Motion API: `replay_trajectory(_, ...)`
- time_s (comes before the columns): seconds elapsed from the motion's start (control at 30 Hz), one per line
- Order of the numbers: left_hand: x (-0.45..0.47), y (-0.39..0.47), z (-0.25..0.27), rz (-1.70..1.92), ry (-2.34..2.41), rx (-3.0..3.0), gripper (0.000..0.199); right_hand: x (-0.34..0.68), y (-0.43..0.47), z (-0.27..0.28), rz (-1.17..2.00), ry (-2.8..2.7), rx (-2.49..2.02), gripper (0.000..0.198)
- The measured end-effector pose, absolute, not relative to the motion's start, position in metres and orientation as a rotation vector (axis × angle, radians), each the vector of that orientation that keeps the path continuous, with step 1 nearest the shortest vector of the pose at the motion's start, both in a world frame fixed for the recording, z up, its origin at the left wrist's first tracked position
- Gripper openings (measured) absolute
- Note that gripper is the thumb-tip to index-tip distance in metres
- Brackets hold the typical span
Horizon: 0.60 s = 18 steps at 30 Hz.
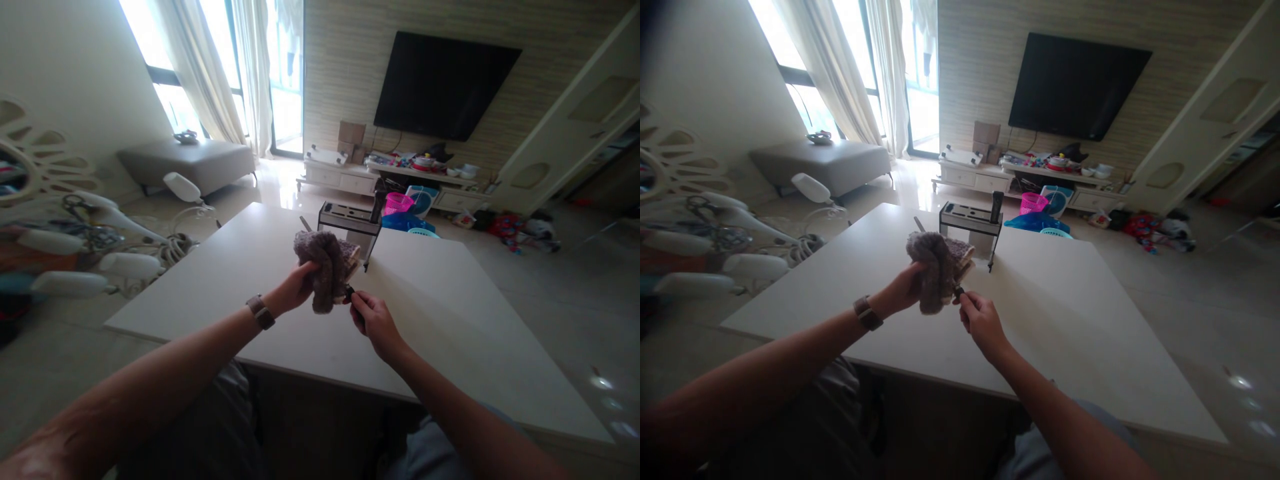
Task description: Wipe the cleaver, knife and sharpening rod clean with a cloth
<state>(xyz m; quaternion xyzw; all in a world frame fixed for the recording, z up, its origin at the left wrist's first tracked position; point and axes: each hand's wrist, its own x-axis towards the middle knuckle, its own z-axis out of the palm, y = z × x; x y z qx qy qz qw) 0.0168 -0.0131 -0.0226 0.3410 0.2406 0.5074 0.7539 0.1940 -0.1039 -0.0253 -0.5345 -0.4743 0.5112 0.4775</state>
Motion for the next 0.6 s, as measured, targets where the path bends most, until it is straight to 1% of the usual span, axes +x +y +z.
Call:
replay_trajectory(0.13,0.032,-0.029,-0.026,1.062,0.516,0.765,0.049,0.191,-0.102,-0.028,1.265,-1.139,-1.315,0.045)
replay_trajectory(0.6,0.03,-0.017,-0.023,1.225,0.62,0.854,0.044,0.189,-0.099,-0.033,1.202,-1.256,-1.295,0.043)
